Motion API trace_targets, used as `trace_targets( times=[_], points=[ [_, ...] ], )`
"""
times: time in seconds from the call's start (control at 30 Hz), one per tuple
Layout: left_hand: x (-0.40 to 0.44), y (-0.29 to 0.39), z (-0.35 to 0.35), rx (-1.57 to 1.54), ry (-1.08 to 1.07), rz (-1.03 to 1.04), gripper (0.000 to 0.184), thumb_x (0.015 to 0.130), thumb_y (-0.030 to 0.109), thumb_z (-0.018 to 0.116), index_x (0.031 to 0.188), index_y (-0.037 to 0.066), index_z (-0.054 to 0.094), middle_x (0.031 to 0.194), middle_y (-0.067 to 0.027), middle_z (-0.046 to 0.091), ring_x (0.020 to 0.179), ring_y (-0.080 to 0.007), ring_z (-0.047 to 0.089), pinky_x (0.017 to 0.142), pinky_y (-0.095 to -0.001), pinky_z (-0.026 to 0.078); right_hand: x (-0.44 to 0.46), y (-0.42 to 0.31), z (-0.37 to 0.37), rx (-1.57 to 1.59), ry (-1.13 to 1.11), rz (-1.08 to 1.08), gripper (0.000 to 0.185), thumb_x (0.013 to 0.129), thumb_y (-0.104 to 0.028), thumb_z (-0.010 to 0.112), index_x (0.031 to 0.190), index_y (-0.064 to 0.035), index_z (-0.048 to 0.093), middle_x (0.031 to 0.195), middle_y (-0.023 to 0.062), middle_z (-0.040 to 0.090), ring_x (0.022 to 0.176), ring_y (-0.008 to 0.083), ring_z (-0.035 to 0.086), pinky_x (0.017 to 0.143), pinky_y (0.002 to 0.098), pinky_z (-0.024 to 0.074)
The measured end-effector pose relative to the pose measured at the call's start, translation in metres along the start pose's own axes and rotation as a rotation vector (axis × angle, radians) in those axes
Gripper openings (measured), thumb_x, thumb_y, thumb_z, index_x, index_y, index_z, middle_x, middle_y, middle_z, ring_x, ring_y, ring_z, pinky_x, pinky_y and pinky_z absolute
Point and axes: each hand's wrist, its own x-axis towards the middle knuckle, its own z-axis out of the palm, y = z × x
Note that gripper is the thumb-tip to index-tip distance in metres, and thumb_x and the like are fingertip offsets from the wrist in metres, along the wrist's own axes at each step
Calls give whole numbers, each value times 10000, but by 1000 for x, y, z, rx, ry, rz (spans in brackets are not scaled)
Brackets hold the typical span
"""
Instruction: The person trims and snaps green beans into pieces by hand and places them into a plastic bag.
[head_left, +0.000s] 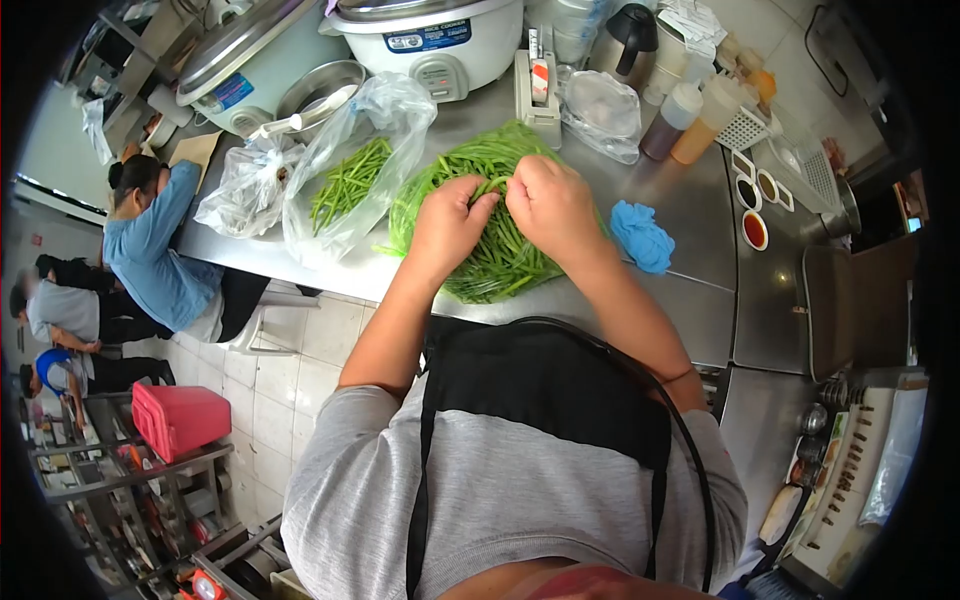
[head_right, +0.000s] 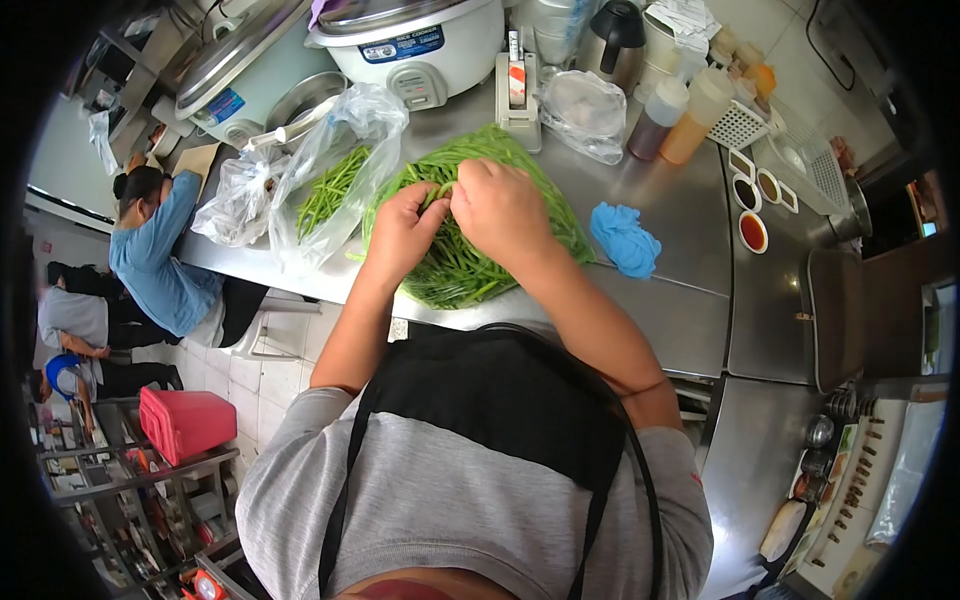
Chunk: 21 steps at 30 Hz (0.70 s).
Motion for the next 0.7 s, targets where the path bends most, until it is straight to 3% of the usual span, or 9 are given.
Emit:
trace_targets(
  times=[0.1, 0.2, 0.23, 0.33, 0.43, 0.5, 0.53, 0.6, 0.7],
  points=[
    [0, 5, 0, -27, 47, 86, 97, 788, 92, 571, 798, -4, 577, 639, -19, 527, 601, -75, 452, 537, -247, 382, -2, 8, 8, 377, 36, 283, 77, 777, -98, 502, 743, -34, 475, 651, 94, 532, 569, 248, 513, 543, 318, 407],
    [0, 13, -2, -248, 14, 33, 101, 797, 105, 571, 803, 4, 577, 645, -2, 526, 600, -60, 445, 534, -225, 374, -1, 2, 5, 1329, -25, 637, 88, 807, -92, 466, 739, -37, 467, 614, 40, 481, 548, 157, 475, 551, 254, 382],
    [0, 12, 0, -306, 28, 41, 98, 800, 104, 568, 806, 7, 577, 642, 7, 521, 599, -56, 442, 533, -219, 370, -1, -5, 2, 1506, -33, 657, 99, 827, -103, 449, 745, -48, 459, 603, 0, 430, 560, 101, 450, 547, 232, 366],
    [-1, 9, 3, -427, 31, 42, 87, 809, 100, 558, 815, 15, 578, 634, 30, 506, 585, -43, 429, 521, -203, 359, -4, -5, 1, 1798, -6, 673, 85, 825, -108, 456, 763, -50, 457, 604, -7, 417, 569, 103, 452, 554, 218, 355],
    [-4, 12, -2, -379, -1, 65, 78, 817, 93, 547, 822, 20, 575, 626, 41, 492, 546, -32, 406, 488, -190, 338, 0, -5, 5, 1620, 93, 696, 122, 821, -117, 460, 727, -40, 454, 574, 37, 439, 526, 139, 452, 525, 262, 379],
    [-7, 14, -4, -275, 28, 184, 75, 822, 89, 539, 827, 21, 570, 614, 42, 482, 515, -23, 385, 459, -181, 317, 9, 5, 2, 825, 134, 372, 145, 820, -131, 466, 714, -32, 461, 579, 94, 477, 516, 210, 482, 507, 314, 393],
    [-8, 15, -5, -345, 46, 117, 77, 823, 90, 538, 830, 19, 568, 611, 42, 477, 506, -21, 380, 453, -176, 311, 11, 9, 0, 428, 149, 210, 157, 819, -138, 470, 708, -27, 464, 581, 122, 496, 511, 245, 497, 499, 341, 399],
    [-10, 14, -10, -482, 79, -15, 83, 826, 92, 534, 836, 15, 564, 605, 41, 467, 488, -17, 369, 442, -166, 298, 6, 18, 3, 372, 23, 224, 163, 818, -160, 481, 719, -31, 483, 619, 154, 518, 551, 304, 517, 506, 387, 405],
    [-3, 14, -22, -655, 133, 2, 104, 844, 109, 510, 856, 10, 541, 581, 34, 442, 470, -36, 365, 425, -173, 283, 1, 19, 9, 279, -187, 249, 166, 820, -191, 495, 749, -42, 513, 658, 170, 544, 613, 351, 534, 527, 415, 408]
  ],
)
